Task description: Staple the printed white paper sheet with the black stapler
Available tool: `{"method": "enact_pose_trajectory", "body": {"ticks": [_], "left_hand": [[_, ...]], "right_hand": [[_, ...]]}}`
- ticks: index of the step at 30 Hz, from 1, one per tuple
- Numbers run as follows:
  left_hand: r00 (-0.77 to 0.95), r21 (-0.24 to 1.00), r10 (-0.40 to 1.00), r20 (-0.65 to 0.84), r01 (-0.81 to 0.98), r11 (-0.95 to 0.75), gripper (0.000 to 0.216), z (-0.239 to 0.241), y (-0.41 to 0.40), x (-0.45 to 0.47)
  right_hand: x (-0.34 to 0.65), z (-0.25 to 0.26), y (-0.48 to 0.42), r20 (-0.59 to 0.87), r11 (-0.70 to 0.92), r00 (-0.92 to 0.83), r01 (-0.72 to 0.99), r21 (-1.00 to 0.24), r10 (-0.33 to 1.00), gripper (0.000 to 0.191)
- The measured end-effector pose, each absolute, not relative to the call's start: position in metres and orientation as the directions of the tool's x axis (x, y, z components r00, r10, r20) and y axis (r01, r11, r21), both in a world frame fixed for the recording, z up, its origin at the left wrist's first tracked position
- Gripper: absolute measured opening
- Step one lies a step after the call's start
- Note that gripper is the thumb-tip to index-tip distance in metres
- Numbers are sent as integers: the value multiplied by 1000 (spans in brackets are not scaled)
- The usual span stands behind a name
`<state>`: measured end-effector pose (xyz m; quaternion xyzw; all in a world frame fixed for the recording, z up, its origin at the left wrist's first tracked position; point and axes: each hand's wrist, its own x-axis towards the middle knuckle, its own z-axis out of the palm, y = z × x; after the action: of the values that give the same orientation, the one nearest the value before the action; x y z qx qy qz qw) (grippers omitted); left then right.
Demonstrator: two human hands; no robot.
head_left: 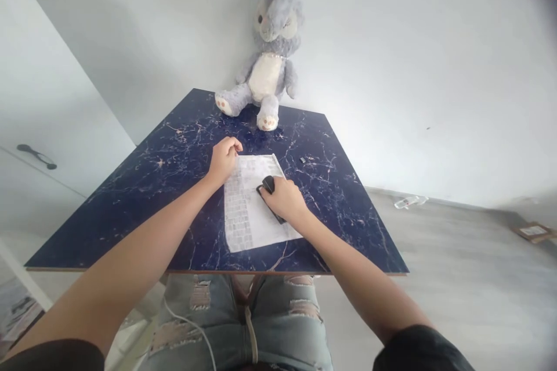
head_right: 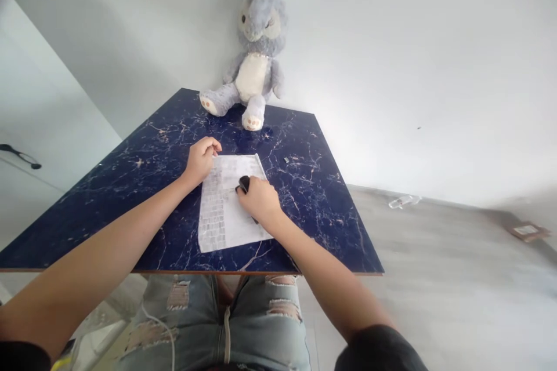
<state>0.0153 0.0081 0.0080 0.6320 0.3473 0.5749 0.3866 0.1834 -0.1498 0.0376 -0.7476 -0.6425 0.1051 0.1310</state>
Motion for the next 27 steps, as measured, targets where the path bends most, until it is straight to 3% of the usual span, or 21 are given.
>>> {"method": "enact_pose_trajectory", "body": {"ticks": [5,10,12,14,15,18,21,24,27], "left_hand": [[179,884,871,457,18,-468,34,8,4,22],[213,845,839,500,93,-527,34,8,4,22],[190,852,848,495,86,-516,31,7,7,20],[128,873,871,474,59,-484,29,6,12,16],[88,890,888,451,28,-455,29,5,15,14],[7,941,957,290,-185,-284,30,5,27,4],[47,880,991,129,-466,-93,29,12,36,-8],[102,753,993,65,-658,19,33,22,39,-21],[137,676,990,41,-733,73,36,28,39,-28]], "right_hand": [[241,39,-200,39,-321,341,914,-246,939,27],[299,44,-212,-41,-291,309,832,-473,950,51],[320,46,-197,115,-230,328,834,-502,938,52],[335,44,-171,352,-133,281,911,-390,893,42],[338,40,-155,395,-36,163,950,-311,904,40],[332,19,-110,212,148,-110,974,-171,971,51],[310,-5,-80,43,95,-91,990,-103,995,62],[282,-17,-63,37,26,-22,995,-100,999,64],[249,-16,-45,46,-7,14,990,-138,999,65]]}}
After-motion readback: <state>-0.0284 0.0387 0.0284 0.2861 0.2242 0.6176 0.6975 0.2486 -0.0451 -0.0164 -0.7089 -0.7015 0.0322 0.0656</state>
